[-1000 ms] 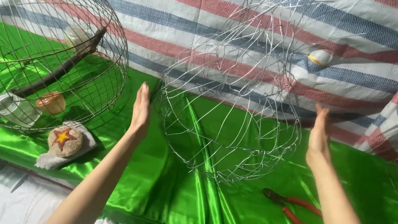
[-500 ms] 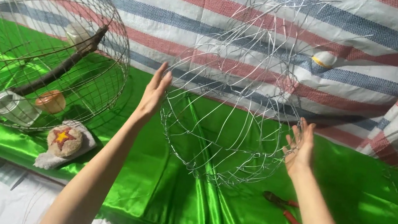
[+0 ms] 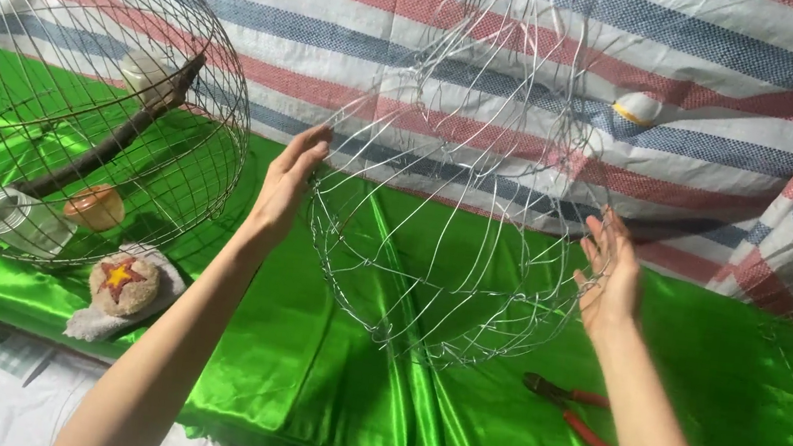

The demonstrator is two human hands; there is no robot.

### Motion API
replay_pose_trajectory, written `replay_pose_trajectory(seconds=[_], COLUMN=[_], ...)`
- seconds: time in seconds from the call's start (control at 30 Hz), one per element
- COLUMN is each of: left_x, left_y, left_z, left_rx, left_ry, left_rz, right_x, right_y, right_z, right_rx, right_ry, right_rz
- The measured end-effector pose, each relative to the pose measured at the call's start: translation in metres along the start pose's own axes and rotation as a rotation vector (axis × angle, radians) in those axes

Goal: Manually assembling a wire structure by twisting and connecting thin metal wires to form a cage.

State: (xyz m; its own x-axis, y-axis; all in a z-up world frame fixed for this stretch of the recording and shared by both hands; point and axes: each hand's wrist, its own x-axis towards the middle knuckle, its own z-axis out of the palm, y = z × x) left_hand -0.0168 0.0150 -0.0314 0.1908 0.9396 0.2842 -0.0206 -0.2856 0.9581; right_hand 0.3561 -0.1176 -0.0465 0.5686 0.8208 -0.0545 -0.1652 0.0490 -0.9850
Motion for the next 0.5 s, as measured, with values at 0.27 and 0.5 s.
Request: replay_pose_trajectory(seconds=[0.27,0.5], left_x=[-0.047,-0.078], left_y=[0.048,0.007], left_z=[-0.001,-0.012], left_rx=[0.024,0.031], left_ry=[0.055,0.091], left_rz=[0.074,-0.054], right_x=[-0.026,-0.03], right_y=[-0.036,0.0], right_z=[-0.004,-0.015], right_rx=[-0.028,-0.128], right_ry=[-0.067,-0.123], right_rz=[0.001,0.096])
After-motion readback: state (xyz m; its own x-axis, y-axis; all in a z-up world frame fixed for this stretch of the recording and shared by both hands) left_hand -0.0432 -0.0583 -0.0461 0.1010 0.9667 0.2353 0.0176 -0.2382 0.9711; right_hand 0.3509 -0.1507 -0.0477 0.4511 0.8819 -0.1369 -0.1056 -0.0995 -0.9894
